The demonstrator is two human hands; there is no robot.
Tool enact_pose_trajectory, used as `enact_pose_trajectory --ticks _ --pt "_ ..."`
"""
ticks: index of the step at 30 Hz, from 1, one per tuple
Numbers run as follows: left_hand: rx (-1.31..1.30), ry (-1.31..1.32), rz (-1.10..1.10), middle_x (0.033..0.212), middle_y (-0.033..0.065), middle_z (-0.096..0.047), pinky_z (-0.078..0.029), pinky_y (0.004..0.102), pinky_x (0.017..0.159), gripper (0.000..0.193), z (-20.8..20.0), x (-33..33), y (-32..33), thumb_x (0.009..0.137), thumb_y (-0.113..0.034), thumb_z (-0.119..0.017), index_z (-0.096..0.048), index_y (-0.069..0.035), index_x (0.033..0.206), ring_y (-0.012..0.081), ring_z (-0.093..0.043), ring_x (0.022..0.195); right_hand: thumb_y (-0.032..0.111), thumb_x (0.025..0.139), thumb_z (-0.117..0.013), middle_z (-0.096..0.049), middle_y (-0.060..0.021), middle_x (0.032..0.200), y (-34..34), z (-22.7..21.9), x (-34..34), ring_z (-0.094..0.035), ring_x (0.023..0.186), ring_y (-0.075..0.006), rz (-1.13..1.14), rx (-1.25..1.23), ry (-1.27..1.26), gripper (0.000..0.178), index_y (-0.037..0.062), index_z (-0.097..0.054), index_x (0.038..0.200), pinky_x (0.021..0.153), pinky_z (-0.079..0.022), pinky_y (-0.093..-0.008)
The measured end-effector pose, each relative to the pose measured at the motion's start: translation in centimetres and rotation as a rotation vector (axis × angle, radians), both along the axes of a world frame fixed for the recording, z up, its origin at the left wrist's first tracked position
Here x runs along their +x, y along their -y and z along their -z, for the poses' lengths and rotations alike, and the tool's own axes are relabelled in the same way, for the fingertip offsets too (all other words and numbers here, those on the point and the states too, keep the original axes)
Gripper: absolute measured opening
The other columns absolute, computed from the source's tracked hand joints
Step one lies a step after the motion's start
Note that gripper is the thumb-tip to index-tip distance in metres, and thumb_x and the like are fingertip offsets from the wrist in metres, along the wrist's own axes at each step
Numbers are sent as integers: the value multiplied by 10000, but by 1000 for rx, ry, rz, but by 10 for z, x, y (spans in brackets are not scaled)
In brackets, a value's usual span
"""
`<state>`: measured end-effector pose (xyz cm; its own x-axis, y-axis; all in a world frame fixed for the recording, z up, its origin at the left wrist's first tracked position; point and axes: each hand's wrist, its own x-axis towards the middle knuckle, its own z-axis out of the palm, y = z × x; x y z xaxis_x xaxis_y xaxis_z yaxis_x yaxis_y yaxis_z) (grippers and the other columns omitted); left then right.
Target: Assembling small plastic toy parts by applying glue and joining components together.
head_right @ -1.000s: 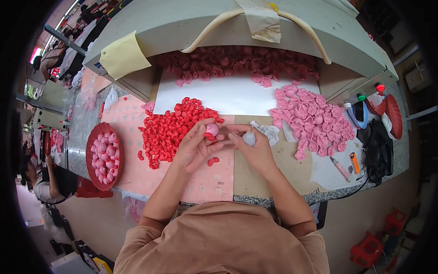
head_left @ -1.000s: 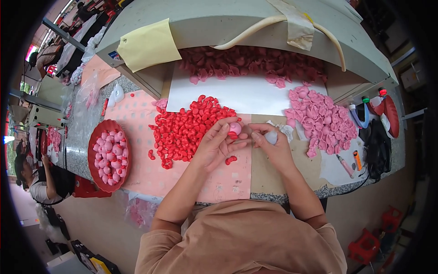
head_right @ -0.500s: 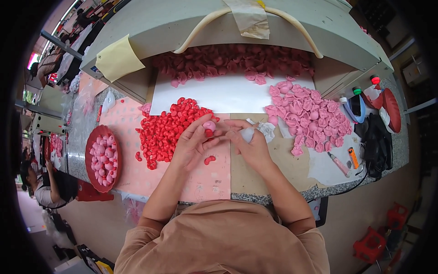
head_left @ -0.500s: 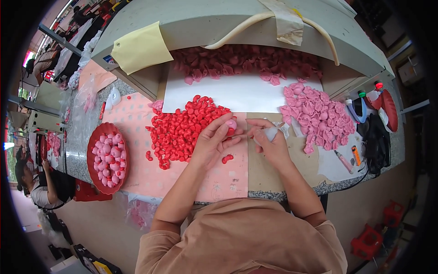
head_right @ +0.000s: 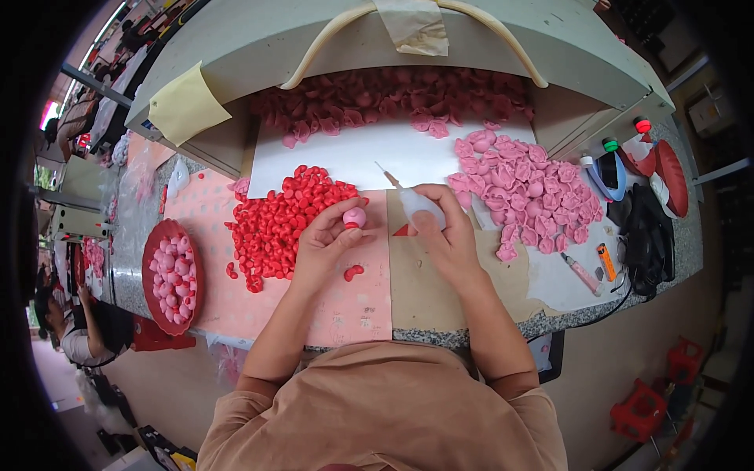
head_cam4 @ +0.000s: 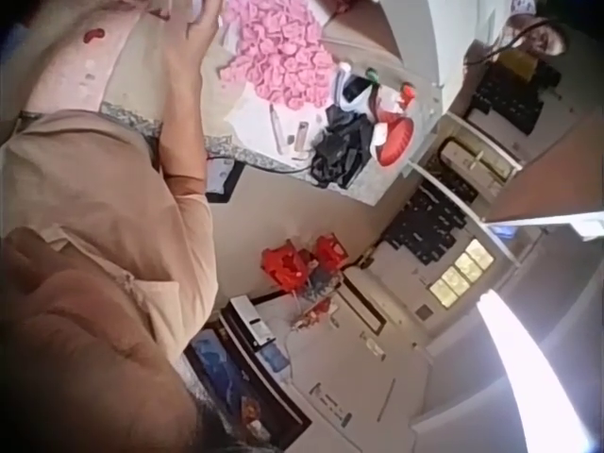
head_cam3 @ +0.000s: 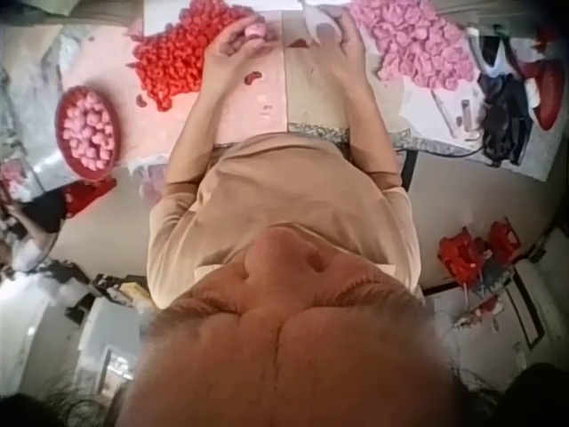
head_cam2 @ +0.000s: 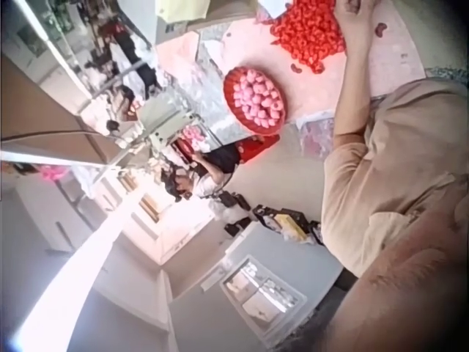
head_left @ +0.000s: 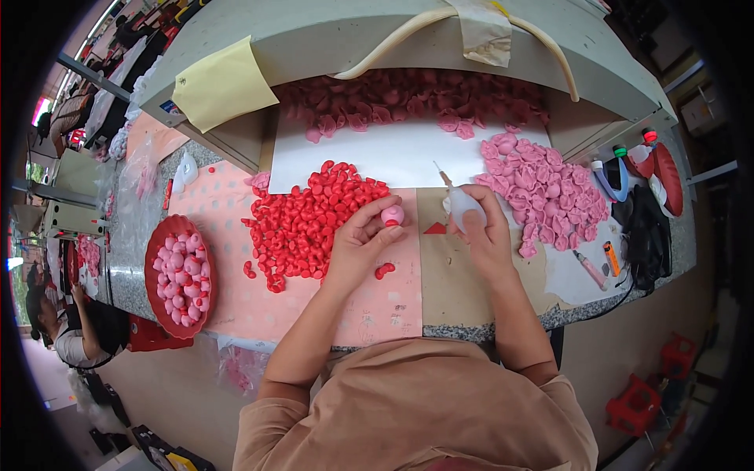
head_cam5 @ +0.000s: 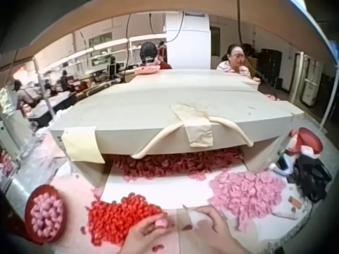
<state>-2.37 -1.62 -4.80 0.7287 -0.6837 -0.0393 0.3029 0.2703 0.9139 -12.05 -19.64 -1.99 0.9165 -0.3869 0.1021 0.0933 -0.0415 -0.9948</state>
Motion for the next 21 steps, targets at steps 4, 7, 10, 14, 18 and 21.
enact_pose_trajectory --ticks 4,7,10,14,18,21 --pt "28 27 7 1211 75 -530 -509 305 889 431 4 0 2 859 37 -577 -463 -5 1272 152 -557 1057 232 913 -576 -549 -11 754 -1 0 1 -447 597 -54 89 176 120 212 45 -475 913 536 -358 -206" --pt "38 38 4 1216 68 -525 -505 299 890 427 8 0 2 861 40 -572 -464 -9 1272 141 -550 1054 266 910 -583 -525 -5 737 1 4 1 -424 578 -62 140 179 123 238 53 -475 903 527 -351 -213" --pt "44 59 3 1216 64 -523 -505 304 892 419 9 -2 3 870 36 -559 -464 -16 1275 150 -550 1065 276 908 -588 -514 0 739 5 4 2 -416 581 -58 175 200 121 246 57 -477 901 528 -352 -212" --pt "47 30 46 1259 67 -484 -503 318 904 398 9 -2 4 888 28 -533 -461 -16 1277 165 -542 1084 251 900 -601 -504 12 749 0 5 4 -416 615 -43 216 139 145 231 56 -478 895 547 -355 -206" --pt "74 55 47 1317 83 -402 -500 335 922 381 6 -3 5 910 12 -499 -448 -9 1287 184 -515 1126 243 903 -599 -494 20 771 3 13 1 -425 669 -34 176 -65 118 225 53 -478 896 589 -363 -196" --pt "95 107 59 1324 91 -381 -501 332 921 380 5 -4 5 915 1 -494 -446 -7 1292 184 -498 1139 223 904 -599 -488 24 792 2 15 1 -432 714 -30 171 -91 88 209 53 -478 894 635 -372 -187"
